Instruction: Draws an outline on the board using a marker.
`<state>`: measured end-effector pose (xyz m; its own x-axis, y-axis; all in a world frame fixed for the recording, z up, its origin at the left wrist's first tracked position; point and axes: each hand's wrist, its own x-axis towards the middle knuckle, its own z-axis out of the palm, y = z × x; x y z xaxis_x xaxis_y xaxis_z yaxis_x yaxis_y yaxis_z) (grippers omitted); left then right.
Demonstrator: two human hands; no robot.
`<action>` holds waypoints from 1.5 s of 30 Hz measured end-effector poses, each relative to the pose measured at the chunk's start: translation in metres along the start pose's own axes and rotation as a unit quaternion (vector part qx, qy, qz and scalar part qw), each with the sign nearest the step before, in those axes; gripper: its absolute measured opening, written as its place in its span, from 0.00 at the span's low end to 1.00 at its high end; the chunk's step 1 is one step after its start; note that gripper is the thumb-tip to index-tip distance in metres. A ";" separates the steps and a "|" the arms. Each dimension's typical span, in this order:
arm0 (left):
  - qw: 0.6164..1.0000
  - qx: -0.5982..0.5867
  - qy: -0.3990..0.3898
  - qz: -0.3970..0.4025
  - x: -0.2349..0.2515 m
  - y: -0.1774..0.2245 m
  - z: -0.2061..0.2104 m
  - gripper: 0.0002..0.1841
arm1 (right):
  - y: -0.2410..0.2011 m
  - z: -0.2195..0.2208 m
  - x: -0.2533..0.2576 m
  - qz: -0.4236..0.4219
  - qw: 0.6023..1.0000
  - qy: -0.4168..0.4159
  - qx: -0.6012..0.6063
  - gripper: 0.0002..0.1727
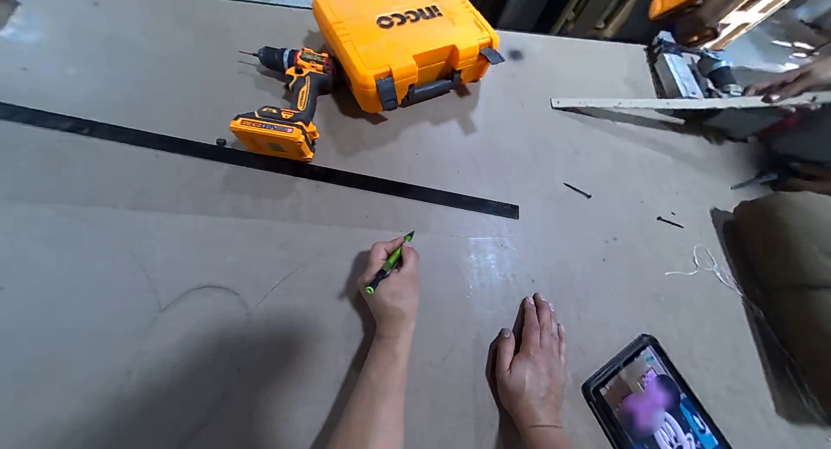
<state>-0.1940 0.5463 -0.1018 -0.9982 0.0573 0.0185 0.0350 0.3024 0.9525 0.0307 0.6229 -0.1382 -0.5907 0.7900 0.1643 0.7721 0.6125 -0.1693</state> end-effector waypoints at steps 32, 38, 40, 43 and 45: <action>0.996 0.026 0.020 0.079 -0.006 -0.011 0.005 0.03 | 0.001 0.000 -0.002 -0.002 1.000 -0.005 0.000 0.42; 0.994 0.036 0.004 0.103 -0.006 -0.012 0.005 0.03 | 0.002 -0.002 -0.002 -0.005 1.000 -0.009 0.003 0.42; 0.993 0.035 0.002 0.114 -0.007 -0.013 0.006 0.03 | 0.001 -0.002 -0.002 -0.004 1.000 -0.009 0.003 0.42; 0.992 0.030 -0.004 0.120 -0.007 -0.014 0.006 0.04 | 0.001 -0.002 -0.002 -0.003 1.000 -0.010 -0.002 0.42; 0.992 0.025 -0.007 0.125 -0.007 -0.014 0.006 0.03 | 0.001 -0.002 -0.003 -0.001 1.000 -0.007 -0.001 0.42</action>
<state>-0.1873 0.5473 -0.1174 -0.9574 0.1486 0.2477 0.2839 0.3247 0.9022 0.0331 0.6212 -0.1368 -0.5958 0.7888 0.1511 0.7710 0.6145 -0.1672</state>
